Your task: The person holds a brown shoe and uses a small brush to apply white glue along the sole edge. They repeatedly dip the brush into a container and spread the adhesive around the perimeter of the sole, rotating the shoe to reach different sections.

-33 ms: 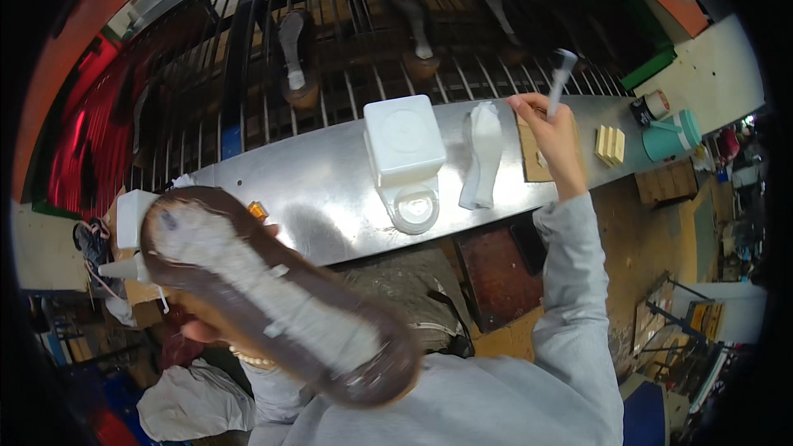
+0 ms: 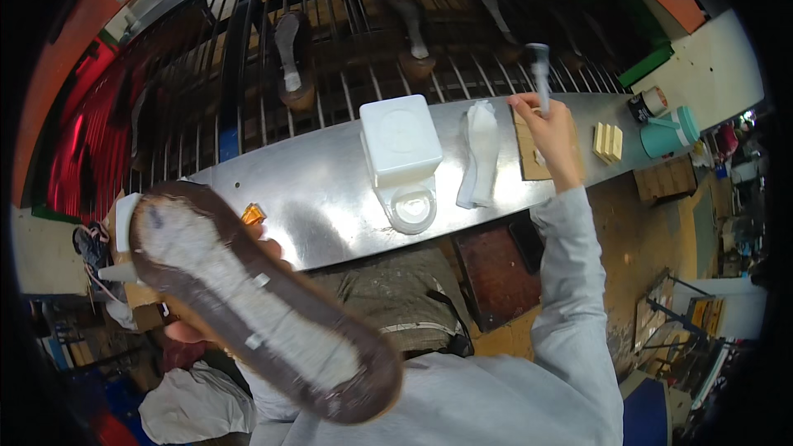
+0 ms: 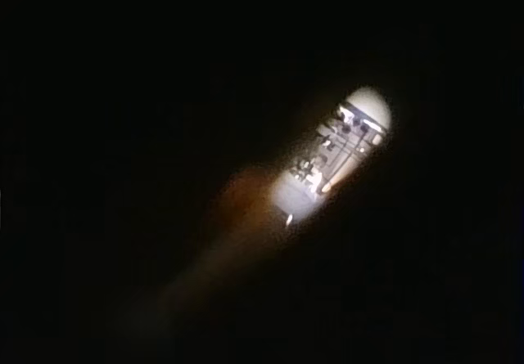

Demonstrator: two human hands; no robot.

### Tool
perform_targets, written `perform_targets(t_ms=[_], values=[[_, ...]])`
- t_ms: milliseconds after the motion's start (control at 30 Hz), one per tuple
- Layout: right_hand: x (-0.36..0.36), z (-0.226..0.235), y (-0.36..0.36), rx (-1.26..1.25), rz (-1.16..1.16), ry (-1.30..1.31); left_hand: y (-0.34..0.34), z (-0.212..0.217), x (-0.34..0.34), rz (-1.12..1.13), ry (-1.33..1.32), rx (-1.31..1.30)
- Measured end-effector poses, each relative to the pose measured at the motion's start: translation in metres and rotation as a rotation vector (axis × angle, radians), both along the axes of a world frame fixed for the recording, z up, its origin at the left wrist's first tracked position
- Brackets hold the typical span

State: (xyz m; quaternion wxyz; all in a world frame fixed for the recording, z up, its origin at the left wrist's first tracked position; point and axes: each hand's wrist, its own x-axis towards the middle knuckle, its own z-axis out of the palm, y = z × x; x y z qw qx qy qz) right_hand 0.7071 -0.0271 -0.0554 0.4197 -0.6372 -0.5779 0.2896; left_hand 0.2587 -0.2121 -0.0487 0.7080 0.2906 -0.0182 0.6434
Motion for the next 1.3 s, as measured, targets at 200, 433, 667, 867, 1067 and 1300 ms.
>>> perform_targets(t_ms=[200, 433, 667, 867, 1067, 1300], values=[[0.000, -0.081, 0.031, -0.019, -0.095, -0.305, 0.030, 0.052, -0.052, -0.312, 0.164, -0.010], [-0.008, -0.089, 0.033, 0.077, -0.154, -0.272, 0.037, 0.036, -0.065, -0.324, 0.244, 0.094], [-0.011, -0.075, -0.006, 0.588, -0.010, -0.421, 0.032, 0.043, -0.050, -0.227, 0.258, -0.037], [-0.010, -0.072, -0.016, 0.593, 0.041, -0.385, 0.044, 0.045, -0.046, -0.380, 0.208, -0.045], [-0.005, -0.078, -0.006, 0.087, 0.057, -0.016, 0.030, 0.045, -0.042, -0.217, 0.198, -0.138], [0.010, -0.076, -0.029, 0.093, 0.245, 0.288, 0.041, 0.039, -0.053, -0.262, 0.282, 0.020]])
